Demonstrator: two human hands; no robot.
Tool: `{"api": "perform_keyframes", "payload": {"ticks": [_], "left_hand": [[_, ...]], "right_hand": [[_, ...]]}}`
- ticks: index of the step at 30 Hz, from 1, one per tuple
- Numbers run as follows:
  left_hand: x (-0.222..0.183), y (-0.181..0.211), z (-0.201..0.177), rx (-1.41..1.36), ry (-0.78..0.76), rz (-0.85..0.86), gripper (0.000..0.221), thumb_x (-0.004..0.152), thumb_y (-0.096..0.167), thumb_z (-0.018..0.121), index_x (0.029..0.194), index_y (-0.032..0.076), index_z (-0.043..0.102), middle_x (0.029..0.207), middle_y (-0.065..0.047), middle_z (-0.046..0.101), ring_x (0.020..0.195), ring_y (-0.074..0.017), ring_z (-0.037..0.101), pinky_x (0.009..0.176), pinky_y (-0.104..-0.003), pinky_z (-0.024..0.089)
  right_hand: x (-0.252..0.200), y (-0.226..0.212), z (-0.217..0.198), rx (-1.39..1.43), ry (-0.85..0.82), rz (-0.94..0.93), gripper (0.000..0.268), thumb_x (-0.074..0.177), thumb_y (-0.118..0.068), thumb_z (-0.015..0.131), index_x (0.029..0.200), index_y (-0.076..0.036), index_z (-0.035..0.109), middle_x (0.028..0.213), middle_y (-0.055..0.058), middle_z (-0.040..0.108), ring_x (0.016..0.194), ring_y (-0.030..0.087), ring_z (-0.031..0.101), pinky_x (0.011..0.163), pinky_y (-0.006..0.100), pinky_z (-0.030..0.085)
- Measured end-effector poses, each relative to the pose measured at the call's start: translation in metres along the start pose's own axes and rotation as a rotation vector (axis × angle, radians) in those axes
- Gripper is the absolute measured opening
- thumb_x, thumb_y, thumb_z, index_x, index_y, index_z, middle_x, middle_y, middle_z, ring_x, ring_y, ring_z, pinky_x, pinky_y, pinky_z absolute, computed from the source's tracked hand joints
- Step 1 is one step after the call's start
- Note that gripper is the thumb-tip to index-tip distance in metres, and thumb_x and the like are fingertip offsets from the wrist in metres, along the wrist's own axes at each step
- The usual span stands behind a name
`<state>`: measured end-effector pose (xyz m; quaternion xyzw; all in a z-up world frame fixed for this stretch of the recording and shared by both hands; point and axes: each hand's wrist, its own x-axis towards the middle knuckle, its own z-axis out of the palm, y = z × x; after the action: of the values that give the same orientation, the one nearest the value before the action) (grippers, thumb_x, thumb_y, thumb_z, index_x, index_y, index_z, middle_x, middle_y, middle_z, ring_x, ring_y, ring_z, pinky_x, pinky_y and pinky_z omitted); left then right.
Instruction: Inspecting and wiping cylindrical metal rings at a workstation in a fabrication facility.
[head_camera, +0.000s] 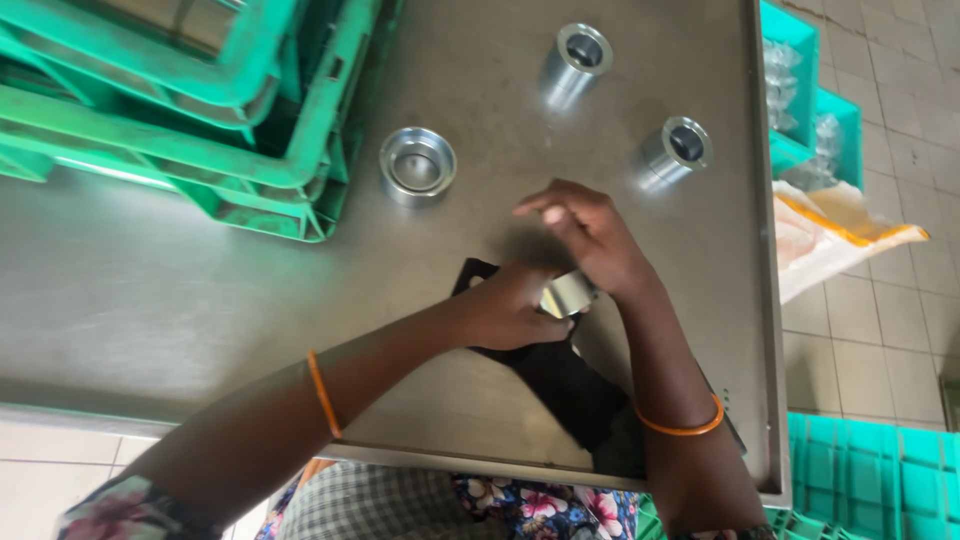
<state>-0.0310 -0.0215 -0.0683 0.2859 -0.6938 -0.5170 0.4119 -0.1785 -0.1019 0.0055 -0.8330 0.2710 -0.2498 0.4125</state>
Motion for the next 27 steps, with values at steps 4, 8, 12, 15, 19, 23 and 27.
{"api": "perform_keyframes", "payload": {"ticks": [4, 8, 12, 15, 19, 23, 27], "left_hand": [[-0.006, -0.009, -0.003, 0.146, 0.010, 0.105, 0.040, 0.088, 0.018, 0.074, 0.123, 0.001, 0.064, 0.119, -0.016, 0.067, 0.108, -0.0244, 0.064, 0.088, -0.037, 0.052], [-0.003, -0.018, 0.001, 0.181, -0.074, -0.214, 0.035, 0.086, 0.020, 0.072, 0.116, 0.001, 0.066, 0.101, -0.012, 0.072, 0.090, -0.0177, 0.070, 0.080, -0.033, 0.056], [-0.003, 0.026, -0.010, -0.100, -0.041, -0.072, 0.049, 0.078, 0.012, 0.063, 0.126, 0.004, 0.058, 0.106, -0.007, 0.071, 0.091, -0.0136, 0.069, 0.077, -0.030, 0.056], [-0.003, 0.013, -0.006, -0.072, -0.053, -0.060, 0.035, 0.082, 0.012, 0.067, 0.115, 0.001, 0.067, 0.096, -0.008, 0.072, 0.085, -0.0141, 0.068, 0.076, -0.031, 0.055], [-0.004, -0.003, -0.006, 0.096, -0.101, -0.312, 0.030, 0.085, 0.015, 0.071, 0.108, -0.002, 0.064, 0.083, -0.010, 0.067, 0.073, -0.0187, 0.066, 0.065, -0.036, 0.053], [-0.003, -0.013, -0.007, 0.318, -0.151, -0.366, 0.032, 0.092, 0.022, 0.075, 0.097, -0.009, 0.067, 0.081, -0.016, 0.066, 0.073, -0.0243, 0.064, 0.067, -0.039, 0.050], [0.002, 0.016, -0.013, -0.042, -0.051, -0.024, 0.038, 0.080, 0.015, 0.068, 0.117, 0.004, 0.065, 0.097, -0.007, 0.074, 0.088, -0.0166, 0.073, 0.078, -0.031, 0.057]], "right_hand": [[0.015, -0.070, 0.033, -0.495, -0.052, -0.269, 0.034, 0.100, -0.038, 0.062, 0.115, -0.009, 0.072, 0.108, 0.013, 0.071, 0.094, 0.026, 0.069, 0.080, 0.037, 0.055], [0.019, -0.058, 0.021, -0.348, -0.125, -0.185, 0.030, 0.101, -0.032, 0.061, 0.118, -0.009, 0.070, 0.107, 0.008, 0.074, 0.096, 0.023, 0.073, 0.083, 0.039, 0.059], [0.005, 0.017, 0.004, 0.036, -0.034, 0.025, 0.033, 0.110, -0.031, 0.050, 0.124, -0.010, 0.071, 0.100, 0.008, 0.065, 0.089, 0.021, 0.063, 0.082, 0.038, 0.054], [0.000, -0.006, 0.006, 0.077, 0.026, 0.131, 0.035, 0.111, -0.031, 0.050, 0.126, -0.009, 0.072, 0.092, 0.008, 0.061, 0.085, 0.022, 0.056, 0.080, 0.038, 0.050], [0.004, -0.064, 0.027, -0.464, -0.020, -0.155, 0.035, 0.106, -0.036, 0.058, 0.122, -0.008, 0.071, 0.105, 0.008, 0.071, 0.094, 0.024, 0.067, 0.083, 0.036, 0.053], [0.006, -0.043, 0.015, -0.300, -0.046, -0.166, 0.039, 0.110, -0.040, 0.051, 0.118, -0.007, 0.071, 0.106, 0.006, 0.072, 0.099, 0.023, 0.070, 0.088, 0.032, 0.053], [-0.009, 0.024, -0.003, 0.143, 0.016, 0.073, 0.047, 0.111, -0.041, 0.044, 0.122, -0.006, 0.074, 0.096, 0.006, 0.064, 0.088, 0.020, 0.059, 0.081, 0.030, 0.048]]}}
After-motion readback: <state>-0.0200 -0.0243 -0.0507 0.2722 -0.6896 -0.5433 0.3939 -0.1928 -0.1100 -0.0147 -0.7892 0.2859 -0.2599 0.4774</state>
